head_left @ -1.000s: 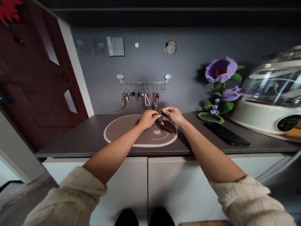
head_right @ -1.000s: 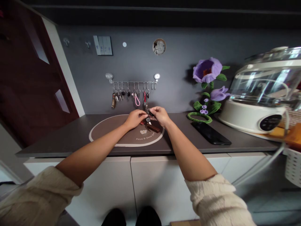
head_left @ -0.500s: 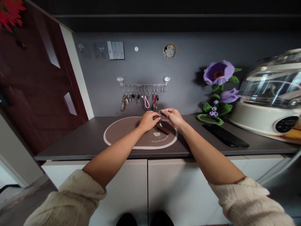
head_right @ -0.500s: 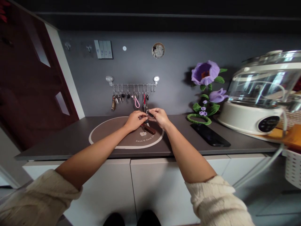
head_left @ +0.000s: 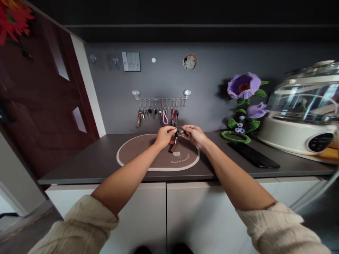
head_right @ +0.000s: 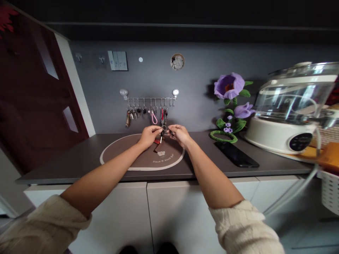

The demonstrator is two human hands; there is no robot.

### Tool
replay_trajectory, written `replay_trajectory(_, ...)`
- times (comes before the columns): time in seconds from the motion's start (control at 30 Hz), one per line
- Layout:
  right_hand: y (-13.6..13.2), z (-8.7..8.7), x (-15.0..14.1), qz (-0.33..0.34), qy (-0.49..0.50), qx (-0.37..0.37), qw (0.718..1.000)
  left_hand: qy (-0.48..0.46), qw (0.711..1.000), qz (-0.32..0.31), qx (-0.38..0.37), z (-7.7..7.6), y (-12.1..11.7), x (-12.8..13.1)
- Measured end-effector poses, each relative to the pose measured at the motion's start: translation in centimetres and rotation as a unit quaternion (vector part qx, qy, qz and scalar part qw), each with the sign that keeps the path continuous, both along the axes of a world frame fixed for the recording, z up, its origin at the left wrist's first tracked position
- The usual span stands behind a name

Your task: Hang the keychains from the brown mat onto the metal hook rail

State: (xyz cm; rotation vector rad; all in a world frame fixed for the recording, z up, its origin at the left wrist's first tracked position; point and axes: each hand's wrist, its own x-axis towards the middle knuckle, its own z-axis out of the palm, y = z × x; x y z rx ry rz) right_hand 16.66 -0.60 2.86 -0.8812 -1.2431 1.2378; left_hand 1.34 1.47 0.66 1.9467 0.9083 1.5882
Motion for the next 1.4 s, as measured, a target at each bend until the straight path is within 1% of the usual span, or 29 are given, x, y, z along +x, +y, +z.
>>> replay_trajectory(0.1, 0.1, -0.3, -0.2, 0.041, 0.003, 0.014, 0.999, -0.069, 0.996, -0.036, -0.035, 0.0, 0.2, 0.1)
replay_trajectory(0.23, 0.2, -0.6, -0.4, 0.071, 0.013, 0.025, 0.997, -0.126, 0.987, -0.051, -0.085, 0.2, -0.4, 0.2)
replay_trajectory(0.4, 0.1, -0.5, -0.6, 0.072, 0.01, 0.049, 0.996, -0.171, 0.975, -0.074, -0.125, 0.4, -0.9, 0.3)
replay_trajectory(0.5, 0.0, -0.5, -0.7, 0.063, 0.012, 0.069, 0.996, -0.18, 0.972, -0.076, -0.132, 0.5, -1.0, 0.3)
replay_trajectory(0.7, 0.5, -0.9, -0.7, 0.034, -0.02, 0.124, 0.992, -0.167, 0.974, -0.088, -0.126, 0.5, -1.5, 0.3)
replay_trajectory(0.87, 0.0, -0.5, -0.8, 0.032, 0.005, 0.117, 0.993, -0.163, 0.976, -0.093, -0.112, 0.8, -1.7, 0.5)
replay_trajectory(1.0, -0.4, -0.1, -0.8, 0.034, 0.033, 0.115, 0.992, -0.16, 0.98, -0.078, -0.088, 0.9, -1.6, 0.6)
replay_trajectory(1.17, -0.1, 0.7, -0.5, 0.02, 0.043, 0.108, 0.993, -0.134, 0.988, -0.042, -0.061, 0.6, -0.8, 0.2)
replay_trajectory(1.4, 0.8, 3.0, -0.4, -0.009, 0.033, 0.097, 0.995, -0.066, 0.997, 0.038, -0.009, 0.2, -0.1, -0.4)
